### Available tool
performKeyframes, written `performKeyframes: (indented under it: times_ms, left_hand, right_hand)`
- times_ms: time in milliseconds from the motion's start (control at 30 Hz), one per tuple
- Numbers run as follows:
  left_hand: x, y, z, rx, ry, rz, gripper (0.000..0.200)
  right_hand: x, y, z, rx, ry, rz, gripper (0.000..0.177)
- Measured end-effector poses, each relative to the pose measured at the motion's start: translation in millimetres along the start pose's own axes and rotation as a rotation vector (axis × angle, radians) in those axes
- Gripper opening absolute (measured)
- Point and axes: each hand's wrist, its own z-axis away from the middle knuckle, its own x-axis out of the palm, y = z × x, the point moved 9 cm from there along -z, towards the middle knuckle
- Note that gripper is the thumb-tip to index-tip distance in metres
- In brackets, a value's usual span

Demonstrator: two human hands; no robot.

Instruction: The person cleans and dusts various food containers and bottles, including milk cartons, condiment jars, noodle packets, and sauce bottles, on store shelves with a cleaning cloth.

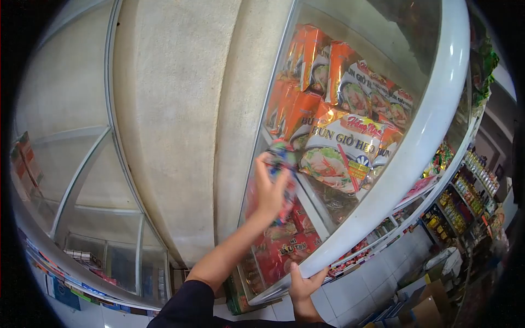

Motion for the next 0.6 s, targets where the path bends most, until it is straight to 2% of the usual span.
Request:
performKeyframes:
  times_ms: [100,200,233,267,333,400,467,533,567,600]
  left_hand:
    - [38,109,21,0.456,-0.133,0.106,0.049]
    - [58,158,12,0.854,-0.146,0.034,0.050]
    - [60,158,-1,0.842,-0.126,0.003,0.049]
    - [60,156,-14,0.830,-0.111,-0.028,0.049]
    - [60,112,-53,0.438,-0.117,0.047,0.048]
    - [43,78,-79,0.417,0.013,-0.014,0.045]
    - [25,34,-83,0.265,0.050,-0.068,0.042]
    - [9,7,-64,0.221,0.031,-0.142,0.042]
    - [2,-6,-52,0.184,0.025,-0.208,0.041]
    - [-4,-16,-39,0.177,0.021,-0.213,0.041]
  right_hand:
    - [3,-17,-2,-0.121,-0.027,0.107,0.055]
    - [5,-30,-3,-0.173,0.050,0.013,0.059]
    - [14,-23,-4,-0.080,-0.106,-0.067,0.061]
    - [13,-23,-3,-0.059,-0.094,-0.050,0.061]
    - [13,-26,-3,-0.067,-0.066,-0.014,0.065]
    - [1,-12,1,-0.107,-0.028,0.126,0.064]
    - [-22,-15,19,-0.141,0.007,0.252,0.063]
    - [-39,-37,45,-0.388,-0.206,0.404,0.053]
    - [-36,-41,55,-0.288,-0.496,0.475,0.037]
    - [-44,-3,80,0.171,-0.871,0.453,0.027]
